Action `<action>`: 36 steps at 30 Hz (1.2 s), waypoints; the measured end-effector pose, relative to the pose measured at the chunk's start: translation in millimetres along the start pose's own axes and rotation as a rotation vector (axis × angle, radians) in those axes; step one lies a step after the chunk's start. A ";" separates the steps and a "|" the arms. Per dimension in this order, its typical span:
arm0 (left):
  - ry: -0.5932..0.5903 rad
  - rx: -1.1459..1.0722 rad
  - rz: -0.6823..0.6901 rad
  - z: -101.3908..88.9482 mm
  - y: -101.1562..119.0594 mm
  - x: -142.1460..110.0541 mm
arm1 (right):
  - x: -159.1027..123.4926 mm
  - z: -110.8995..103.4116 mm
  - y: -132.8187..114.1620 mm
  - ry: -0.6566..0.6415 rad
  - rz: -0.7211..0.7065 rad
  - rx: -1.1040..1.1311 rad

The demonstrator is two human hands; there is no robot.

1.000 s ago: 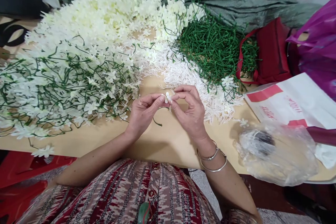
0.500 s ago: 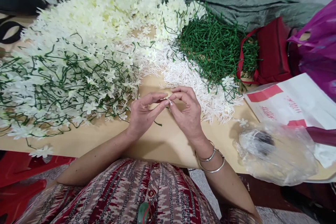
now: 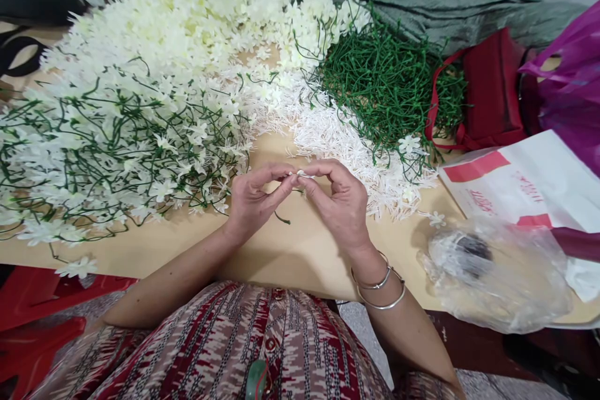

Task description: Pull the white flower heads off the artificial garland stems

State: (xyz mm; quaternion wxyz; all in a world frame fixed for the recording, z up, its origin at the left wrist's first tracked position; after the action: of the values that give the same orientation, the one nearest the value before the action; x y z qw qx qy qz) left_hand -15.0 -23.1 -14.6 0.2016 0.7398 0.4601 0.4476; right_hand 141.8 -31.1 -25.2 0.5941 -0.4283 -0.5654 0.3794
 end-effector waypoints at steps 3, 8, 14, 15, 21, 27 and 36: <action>0.014 0.043 0.086 -0.9 7.2 -1.2 | 0.7 -2.4 4.1 -0.018 0.010 0.030; 0.015 0.131 0.162 -0.8 12.4 -7.6 | 1.3 -9.0 -0.8 -0.016 -0.072 -0.103; 0.055 0.161 0.280 -1.9 23.0 -14.6 | -3.2 -5.3 -26.6 -0.055 -0.286 -0.351; 0.061 0.142 0.273 -2.3 23.3 -15.0 | -4.1 -5.3 -29.3 -0.050 -0.314 -0.366; 0.042 0.073 0.203 -2.4 21.4 -14.1 | -4.9 -7.3 -31.3 -0.034 -0.359 -0.375; 0.037 0.043 0.173 -4.0 19.4 -10.5 | -4.2 -7.5 -31.3 -0.019 -0.376 -0.336; -0.031 -0.236 -0.116 7.3 -0.3 -13.7 | -4.5 -3.1 -23.0 -0.016 -0.369 -0.134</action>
State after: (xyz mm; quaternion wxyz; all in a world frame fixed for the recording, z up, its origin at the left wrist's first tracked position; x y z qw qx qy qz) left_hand -11.4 -33.8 -25.1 0.3201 0.6897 0.4431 0.4748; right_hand 143.8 -43.6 -5.1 0.6192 -0.3532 -0.6629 0.2290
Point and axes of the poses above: each hand's wrist, its own x-axis towards the middle knuckle, its own z-axis out of the palm, y = z × x, the point moved 8 cm from there along x, towards the middle knuckle, and after that the axes turned 13 degrees about x, right-handed, at the moved point
